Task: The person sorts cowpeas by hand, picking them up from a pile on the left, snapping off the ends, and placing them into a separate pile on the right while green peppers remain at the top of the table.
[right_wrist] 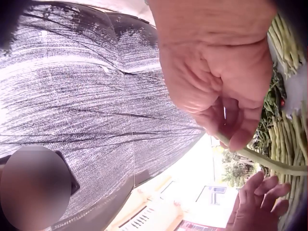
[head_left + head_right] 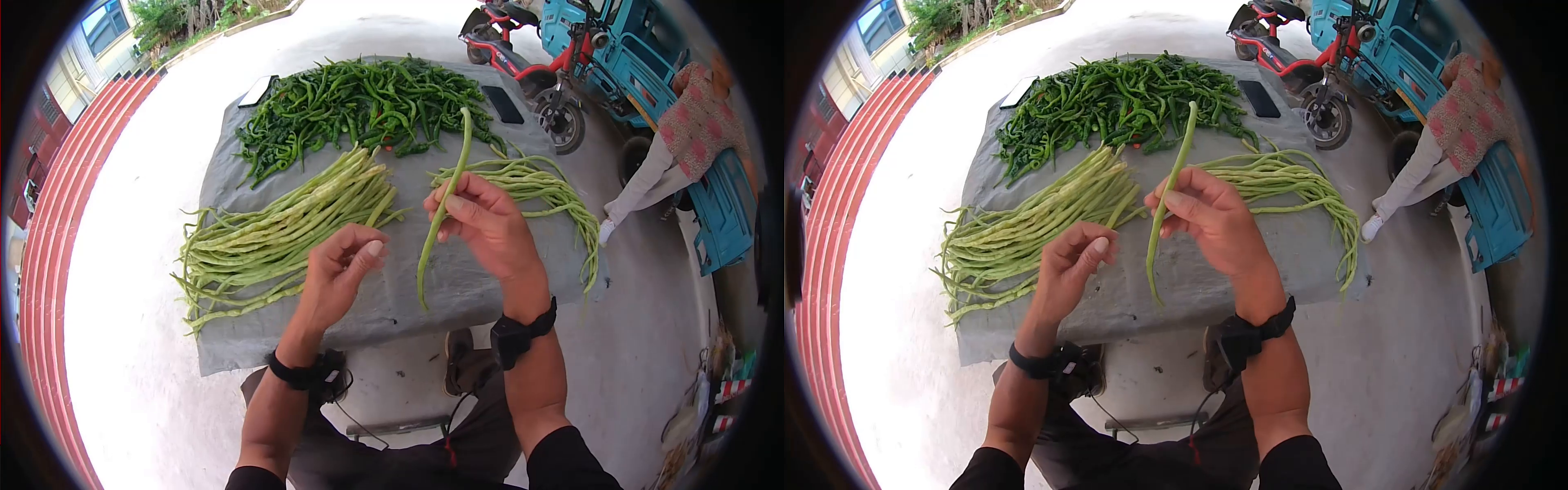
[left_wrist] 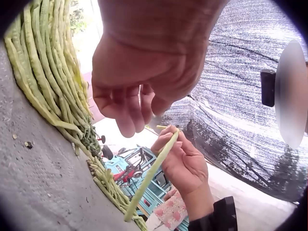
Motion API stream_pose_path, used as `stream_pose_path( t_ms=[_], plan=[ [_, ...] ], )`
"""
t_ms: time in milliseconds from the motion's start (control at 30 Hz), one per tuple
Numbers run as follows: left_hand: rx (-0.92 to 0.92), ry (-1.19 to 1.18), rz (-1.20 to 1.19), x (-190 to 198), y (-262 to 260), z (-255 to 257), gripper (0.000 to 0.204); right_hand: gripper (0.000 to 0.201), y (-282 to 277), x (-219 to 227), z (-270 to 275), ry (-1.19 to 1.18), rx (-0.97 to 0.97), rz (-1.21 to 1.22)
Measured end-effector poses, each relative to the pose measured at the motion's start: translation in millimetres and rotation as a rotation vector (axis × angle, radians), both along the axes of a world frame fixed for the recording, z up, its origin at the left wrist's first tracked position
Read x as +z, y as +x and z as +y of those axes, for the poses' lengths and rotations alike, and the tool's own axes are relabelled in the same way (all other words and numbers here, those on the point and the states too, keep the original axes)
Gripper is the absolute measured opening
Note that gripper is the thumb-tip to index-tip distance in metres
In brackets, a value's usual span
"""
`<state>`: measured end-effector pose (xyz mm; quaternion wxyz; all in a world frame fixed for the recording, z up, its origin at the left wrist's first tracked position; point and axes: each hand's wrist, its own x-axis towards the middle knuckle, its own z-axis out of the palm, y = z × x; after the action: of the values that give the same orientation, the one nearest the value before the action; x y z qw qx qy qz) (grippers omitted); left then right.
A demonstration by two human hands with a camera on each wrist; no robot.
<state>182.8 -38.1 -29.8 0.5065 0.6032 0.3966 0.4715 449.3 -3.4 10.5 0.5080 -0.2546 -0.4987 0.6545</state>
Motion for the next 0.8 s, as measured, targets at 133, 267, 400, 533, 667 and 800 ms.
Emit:
stream_pose_path(
  t_ms=[133, 267, 400, 533, 667, 800],
  plan=[
    [-0.034, -0.017, -0.095, 9, 6, -4, 0.027, 0.014, -19, -11, 2, -0.039, 0.048, 0.052],
    [-0.062, 0.014, -0.159, 4, 11, -3, 0.026, 0.014, -38, -18, -1, -0.049, 0.080, 0.072],
    [-0.066, -0.032, -0.212, -2, 7, -1, 0.020, 0.014, -50, -23, -1, -0.022, 0.069, 0.065],
    [-0.029, -0.040, -0.179, -1, 4, -2, 0.015, 0.017, -48, -25, 2, 0.023, 0.028, -0.054],
    [0.033, -0.007, 0.017, 4, 0, -4, 0.013, 0.021, -36, -8, 0, -0.060, -0.054, -0.005],
    [0.016, -0.042, 0.019, 11, 1, -6, 0.011, 0.022, -17, -3, 6, -0.041, -0.118, 0.060]
  ],
)
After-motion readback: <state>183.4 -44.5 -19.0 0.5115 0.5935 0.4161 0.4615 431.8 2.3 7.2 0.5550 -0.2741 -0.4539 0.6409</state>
